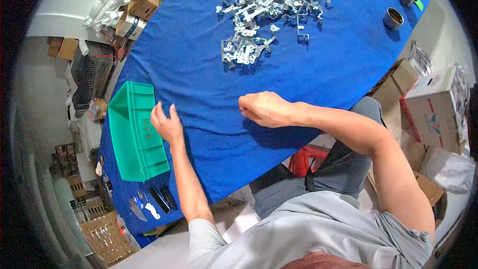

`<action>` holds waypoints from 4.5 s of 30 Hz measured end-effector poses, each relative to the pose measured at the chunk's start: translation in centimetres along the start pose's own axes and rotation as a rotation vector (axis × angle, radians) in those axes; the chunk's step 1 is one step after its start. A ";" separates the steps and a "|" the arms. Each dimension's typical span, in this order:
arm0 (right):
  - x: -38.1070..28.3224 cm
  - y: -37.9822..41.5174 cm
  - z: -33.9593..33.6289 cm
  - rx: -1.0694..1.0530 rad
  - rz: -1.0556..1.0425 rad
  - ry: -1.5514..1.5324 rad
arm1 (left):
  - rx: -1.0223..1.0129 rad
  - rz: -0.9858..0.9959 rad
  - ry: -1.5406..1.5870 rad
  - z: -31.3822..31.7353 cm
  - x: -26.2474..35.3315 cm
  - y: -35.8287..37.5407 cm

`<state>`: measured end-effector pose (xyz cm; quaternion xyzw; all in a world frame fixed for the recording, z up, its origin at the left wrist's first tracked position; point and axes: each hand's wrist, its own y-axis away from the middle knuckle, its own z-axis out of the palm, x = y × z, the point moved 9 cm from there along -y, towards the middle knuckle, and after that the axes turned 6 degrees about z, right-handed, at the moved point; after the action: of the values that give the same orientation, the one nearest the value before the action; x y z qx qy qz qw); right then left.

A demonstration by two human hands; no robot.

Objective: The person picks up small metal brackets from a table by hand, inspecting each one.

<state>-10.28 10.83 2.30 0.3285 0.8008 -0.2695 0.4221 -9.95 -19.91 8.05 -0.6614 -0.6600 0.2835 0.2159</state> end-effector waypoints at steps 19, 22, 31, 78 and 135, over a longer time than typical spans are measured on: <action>-1.6 1.1 0.9 0.033 -0.265 -0.002 | -0.440 0.889 0.646 6.1 43.5 -7.1; -1.0 1.3 2.1 -0.011 -0.255 0.124 | -0.327 0.771 0.877 2.7 41.6 -7.1; -2.2 1.9 2.5 -0.095 -0.264 0.397 | -0.240 -0.500 1.604 0.1 19.4 -3.9; 3.1 -0.6 -1.9 -0.009 0.281 -0.283 | -0.375 -0.779 1.506 4.4 17.8 6.5; 3.9 -0.8 -2.0 -0.064 0.359 -0.184 | -0.267 -0.664 1.486 3.8 17.1 6.1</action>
<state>-13.51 12.89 0.06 0.4266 0.6956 -0.1931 0.5449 -8.42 -3.43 -0.34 -0.4671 -0.5343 -0.3875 0.5884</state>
